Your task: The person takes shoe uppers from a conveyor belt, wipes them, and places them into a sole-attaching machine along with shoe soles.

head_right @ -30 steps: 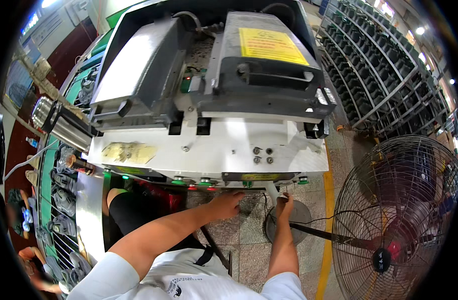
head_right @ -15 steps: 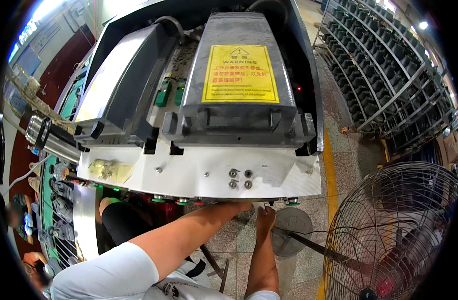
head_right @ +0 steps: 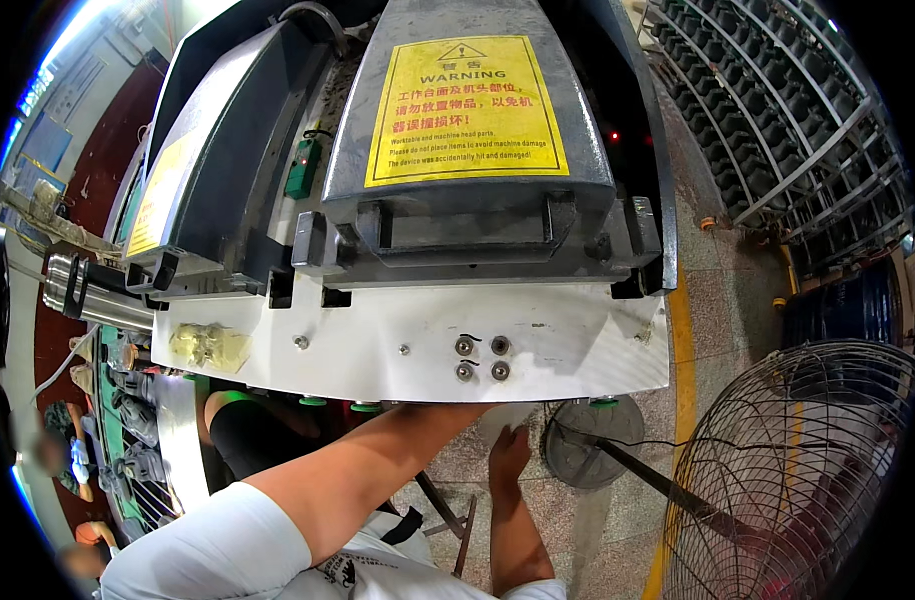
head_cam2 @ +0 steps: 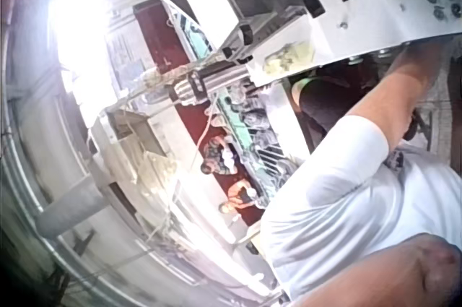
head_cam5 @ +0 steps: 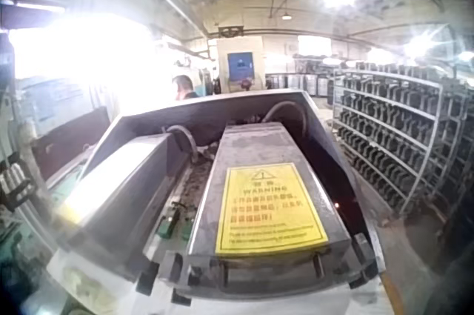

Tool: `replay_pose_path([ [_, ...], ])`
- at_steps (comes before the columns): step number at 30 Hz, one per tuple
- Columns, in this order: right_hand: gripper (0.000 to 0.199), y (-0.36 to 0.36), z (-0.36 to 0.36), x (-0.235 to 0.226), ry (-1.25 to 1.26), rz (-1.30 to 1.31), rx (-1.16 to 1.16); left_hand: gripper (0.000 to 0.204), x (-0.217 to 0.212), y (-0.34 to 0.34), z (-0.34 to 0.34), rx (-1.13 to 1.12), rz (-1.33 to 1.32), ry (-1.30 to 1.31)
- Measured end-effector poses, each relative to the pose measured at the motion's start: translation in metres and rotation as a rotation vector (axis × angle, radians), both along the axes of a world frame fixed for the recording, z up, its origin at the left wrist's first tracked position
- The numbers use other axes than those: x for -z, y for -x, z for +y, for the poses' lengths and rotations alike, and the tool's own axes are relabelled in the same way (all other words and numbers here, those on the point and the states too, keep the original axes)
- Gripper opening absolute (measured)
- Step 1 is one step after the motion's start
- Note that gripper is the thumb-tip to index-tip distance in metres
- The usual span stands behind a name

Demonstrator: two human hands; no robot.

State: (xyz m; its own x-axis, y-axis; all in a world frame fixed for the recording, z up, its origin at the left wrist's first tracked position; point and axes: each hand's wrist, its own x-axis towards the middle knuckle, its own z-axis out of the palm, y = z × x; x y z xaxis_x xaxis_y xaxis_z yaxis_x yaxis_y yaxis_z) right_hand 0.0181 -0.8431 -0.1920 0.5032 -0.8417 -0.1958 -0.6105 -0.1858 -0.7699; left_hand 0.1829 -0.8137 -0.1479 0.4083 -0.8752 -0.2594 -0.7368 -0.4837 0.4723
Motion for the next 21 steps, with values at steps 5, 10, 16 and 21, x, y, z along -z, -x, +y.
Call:
replay_pose_path([
  [5, 0.018, 0.051, 0.045, -0.003, -0.343, -0.133, 0.095, 0.043, -0.001, -0.001, 0.000, 0.056, -0.010, -0.014],
  [10, 0.032, 0.054, 0.045, -0.079, -0.767, -0.527, 0.317, 0.041, -0.008, -0.005, 0.018, 0.145, -0.006, -0.075],
  [16, 0.060, 0.033, 0.052, -0.172, -1.248, -0.758, 0.042, 0.043, -0.071, -0.003, 0.132, 0.082, 0.424, 0.099],
  [21, 0.070, 0.006, 0.088, -0.219, -1.448, -0.832, -0.318, 0.049, -0.143, 0.029, 0.234, -0.480, 1.662, 0.386],
])
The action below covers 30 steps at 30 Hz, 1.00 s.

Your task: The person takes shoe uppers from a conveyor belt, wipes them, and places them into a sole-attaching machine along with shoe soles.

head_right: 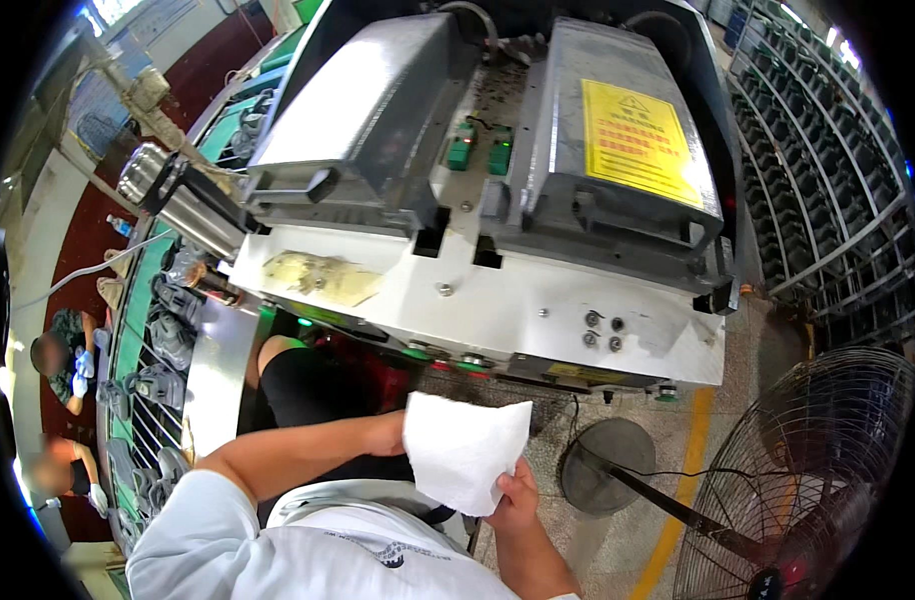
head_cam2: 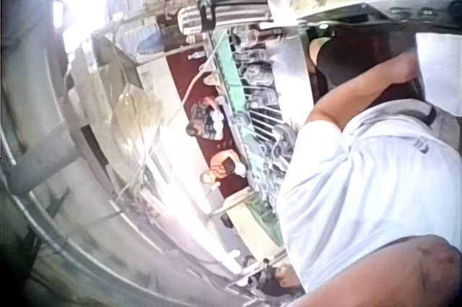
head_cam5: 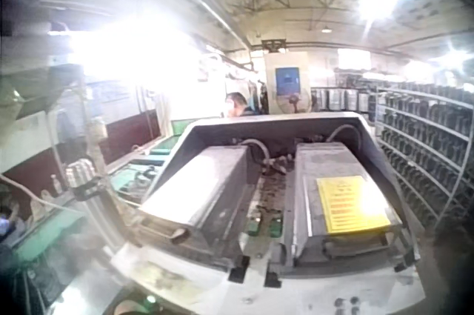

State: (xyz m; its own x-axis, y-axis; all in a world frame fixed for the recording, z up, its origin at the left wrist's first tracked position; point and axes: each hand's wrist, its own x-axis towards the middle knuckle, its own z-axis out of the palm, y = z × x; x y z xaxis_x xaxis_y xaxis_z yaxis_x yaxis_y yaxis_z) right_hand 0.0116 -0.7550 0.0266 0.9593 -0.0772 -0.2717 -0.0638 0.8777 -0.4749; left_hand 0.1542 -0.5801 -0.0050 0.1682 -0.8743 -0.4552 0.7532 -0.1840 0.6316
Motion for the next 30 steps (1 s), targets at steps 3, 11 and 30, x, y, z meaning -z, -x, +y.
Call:
replay_pose_path([
  [3, 0.073, -0.008, 0.018, -0.035, -0.006, -0.109, -0.229, 0.076, -0.086, 0.028, 0.050, -0.285, 0.239, 0.236],
  [11, 0.042, -0.046, 0.090, -0.164, -0.322, -1.015, -1.096, 0.084, -0.147, 0.057, 0.134, -0.370, -0.568, 1.047],
  [30, 0.045, -0.058, 0.254, -0.222, -0.787, -1.171, -1.340, 0.023, 0.037, 0.093, 0.220, -0.835, -0.380, 0.134],
])
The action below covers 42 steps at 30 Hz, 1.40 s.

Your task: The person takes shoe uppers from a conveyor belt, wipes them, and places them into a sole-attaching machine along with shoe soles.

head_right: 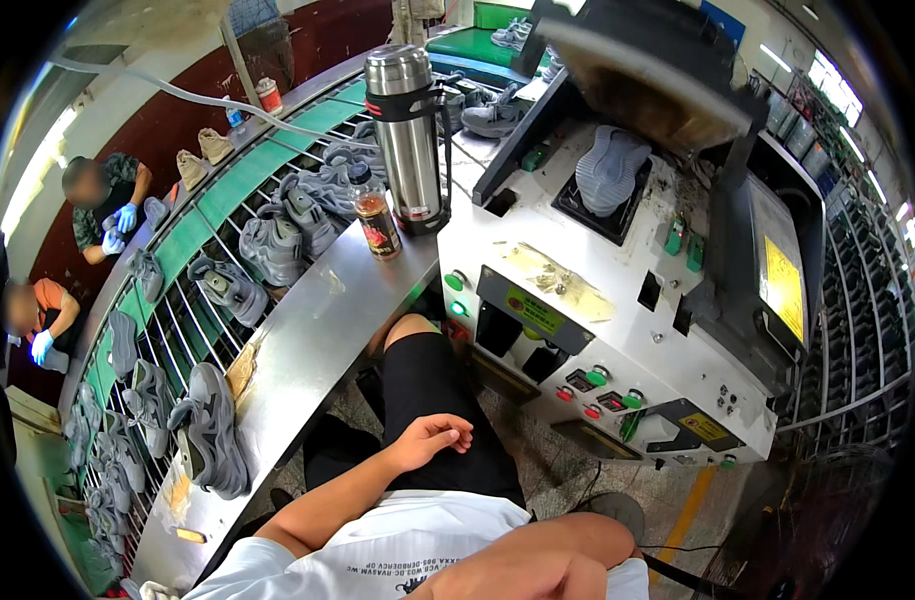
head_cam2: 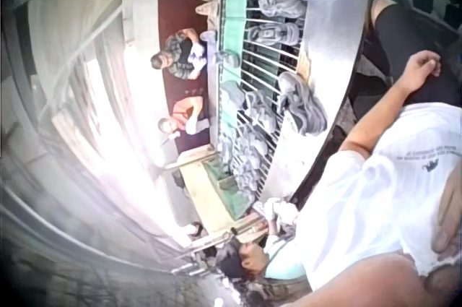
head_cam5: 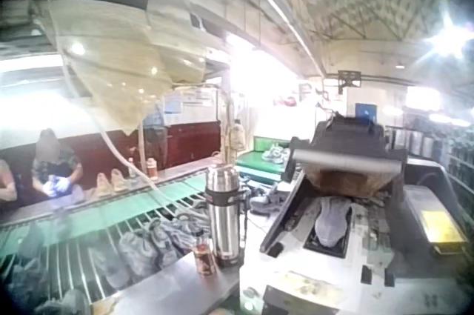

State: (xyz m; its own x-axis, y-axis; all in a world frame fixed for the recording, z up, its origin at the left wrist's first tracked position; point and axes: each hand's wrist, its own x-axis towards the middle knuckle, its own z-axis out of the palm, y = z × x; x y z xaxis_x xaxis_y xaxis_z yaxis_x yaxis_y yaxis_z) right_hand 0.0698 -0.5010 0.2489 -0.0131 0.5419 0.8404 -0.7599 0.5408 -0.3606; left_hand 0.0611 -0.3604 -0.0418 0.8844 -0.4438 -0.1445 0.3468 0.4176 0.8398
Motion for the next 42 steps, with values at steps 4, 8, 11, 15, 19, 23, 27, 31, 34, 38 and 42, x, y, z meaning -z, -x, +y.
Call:
replay_pose_path([
  [4, 0.047, 0.000, 0.017, -0.004, -0.002, 0.036, -0.072, 0.023, 0.001, -0.001, 0.002, -0.004, 0.001, 0.021],
  [8, 0.044, -0.002, 0.023, -0.003, -0.005, -0.012, -0.121, 0.023, 0.005, -0.002, -0.001, 0.004, -0.017, 0.024],
  [11, 0.044, -0.006, 0.025, -0.003, 0.061, 0.020, -0.131, 0.022, 0.003, -0.002, 0.002, -0.007, -0.016, -0.006],
  [15, 0.042, 0.018, 0.040, 0.000, -0.105, 0.241, -0.054, 0.022, 0.003, -0.003, -0.002, 0.005, -0.003, 0.038],
  [19, 0.037, 0.001, 0.062, 0.002, -0.107, 0.182, -0.344, 0.021, 0.006, 0.001, 0.002, -0.028, 0.007, 0.036],
  [23, 0.023, 0.033, 0.071, 0.009, -0.010, 0.269, -0.270, 0.016, -0.015, 0.011, 0.011, -0.199, -0.120, -0.145],
  [27, 0.010, 0.024, 0.093, -0.006, -0.029, 0.176, -0.423, 0.016, -0.077, 0.056, 0.073, -0.828, -0.579, -0.927],
  [31, 0.008, 0.022, 0.111, -0.018, -0.012, 0.149, -0.402, 0.030, -0.103, 0.157, 0.177, -1.395, -0.586, -1.640],
  [34, 0.007, 0.025, 0.123, -0.030, -0.024, 0.146, -0.463, 0.046, -0.081, 0.235, 0.230, -1.767, -0.329, -1.504],
  [38, 0.005, 0.019, 0.132, -0.043, 0.031, 0.105, -0.544, 0.066, -0.040, 0.277, 0.259, -1.647, 0.049, -1.188],
  [42, 0.005, 0.021, 0.151, -0.058, -0.061, 0.160, -0.423, 0.076, -0.017, 0.261, 0.267, -1.655, 0.243, -1.041],
])
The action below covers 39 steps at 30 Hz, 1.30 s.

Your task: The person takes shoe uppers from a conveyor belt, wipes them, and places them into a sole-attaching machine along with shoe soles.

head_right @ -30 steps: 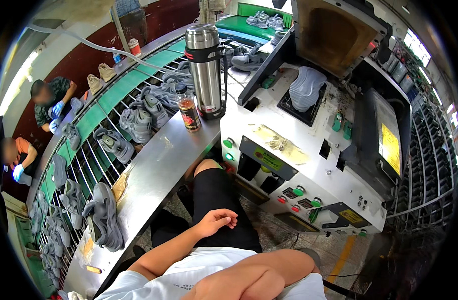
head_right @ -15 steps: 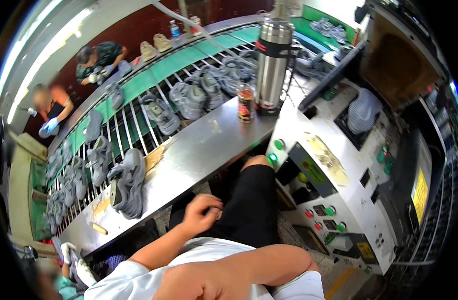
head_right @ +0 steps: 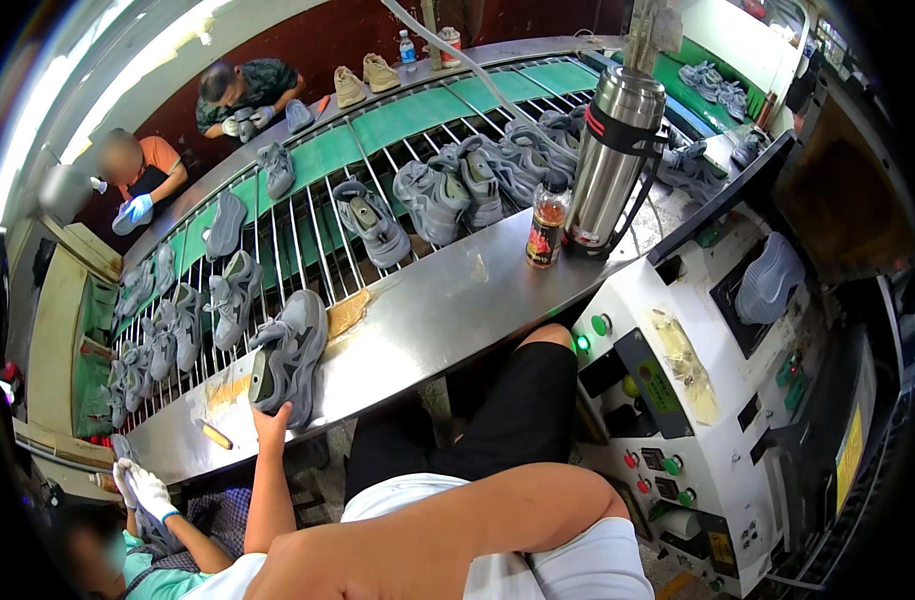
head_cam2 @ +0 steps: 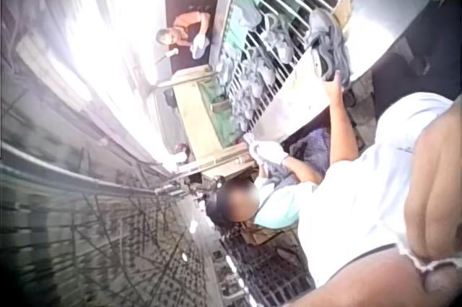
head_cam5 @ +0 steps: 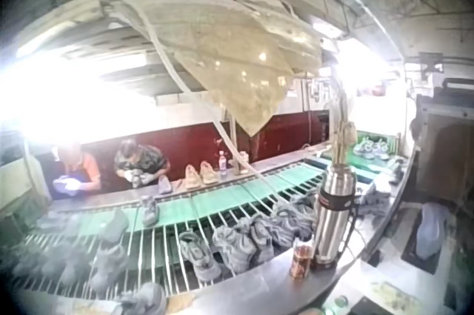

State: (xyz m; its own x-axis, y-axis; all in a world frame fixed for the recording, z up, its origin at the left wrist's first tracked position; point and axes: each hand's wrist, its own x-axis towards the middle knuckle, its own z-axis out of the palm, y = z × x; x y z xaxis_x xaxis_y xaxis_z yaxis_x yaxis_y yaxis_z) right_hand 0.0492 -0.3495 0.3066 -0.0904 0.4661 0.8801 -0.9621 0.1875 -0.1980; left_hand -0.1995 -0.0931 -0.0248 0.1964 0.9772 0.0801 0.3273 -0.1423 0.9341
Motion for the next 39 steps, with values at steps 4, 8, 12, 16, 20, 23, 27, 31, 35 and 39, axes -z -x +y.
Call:
replay_pose_path([
  [4, 0.004, -0.021, 0.010, -0.008, 0.047, -0.152, -0.012, 0.059, 0.004, 0.004, 0.014, 0.097, -0.048, 0.053],
  [8, 0.004, -0.033, 0.020, -0.015, 0.059, -0.176, 0.052, 0.066, 0.011, -0.005, 0.016, 0.061, -0.056, 0.062],
  [12, 0.006, -0.038, 0.035, -0.019, 0.096, -0.168, 0.022, 0.068, 0.015, -0.025, 0.019, 0.015, -0.093, 0.025],
  [16, 0.010, -0.043, 0.053, -0.025, 0.126, -0.168, 0.031, 0.079, 0.022, -0.049, 0.031, -0.002, -0.042, -0.015],
  [20, 0.011, -0.058, 0.054, -0.026, 0.107, -0.198, 0.075, 0.079, 0.016, -0.091, 0.053, 0.016, -0.071, -0.032],
  [23, 0.011, -0.067, 0.058, -0.026, 0.122, -0.223, 0.103, 0.079, 0.010, -0.137, 0.062, -0.030, -0.150, -0.006],
  [27, 0.011, -0.078, 0.061, -0.027, 0.141, -0.252, 0.149, 0.079, 0.019, -0.178, 0.103, -0.088, 0.077, -0.086],
  [31, 0.012, -0.091, 0.059, -0.027, 0.164, -0.282, 0.219, 0.085, 0.007, -0.238, 0.115, -0.192, 0.196, -0.112],
  [35, 0.012, -0.098, 0.056, -0.028, 0.182, -0.311, 0.267, 0.087, 0.025, -0.268, 0.134, -0.254, 0.320, -0.197],
  [39, 0.013, -0.104, 0.049, -0.031, 0.211, -0.329, 0.306, 0.088, 0.036, -0.281, 0.137, -0.214, 0.264, -0.211],
])
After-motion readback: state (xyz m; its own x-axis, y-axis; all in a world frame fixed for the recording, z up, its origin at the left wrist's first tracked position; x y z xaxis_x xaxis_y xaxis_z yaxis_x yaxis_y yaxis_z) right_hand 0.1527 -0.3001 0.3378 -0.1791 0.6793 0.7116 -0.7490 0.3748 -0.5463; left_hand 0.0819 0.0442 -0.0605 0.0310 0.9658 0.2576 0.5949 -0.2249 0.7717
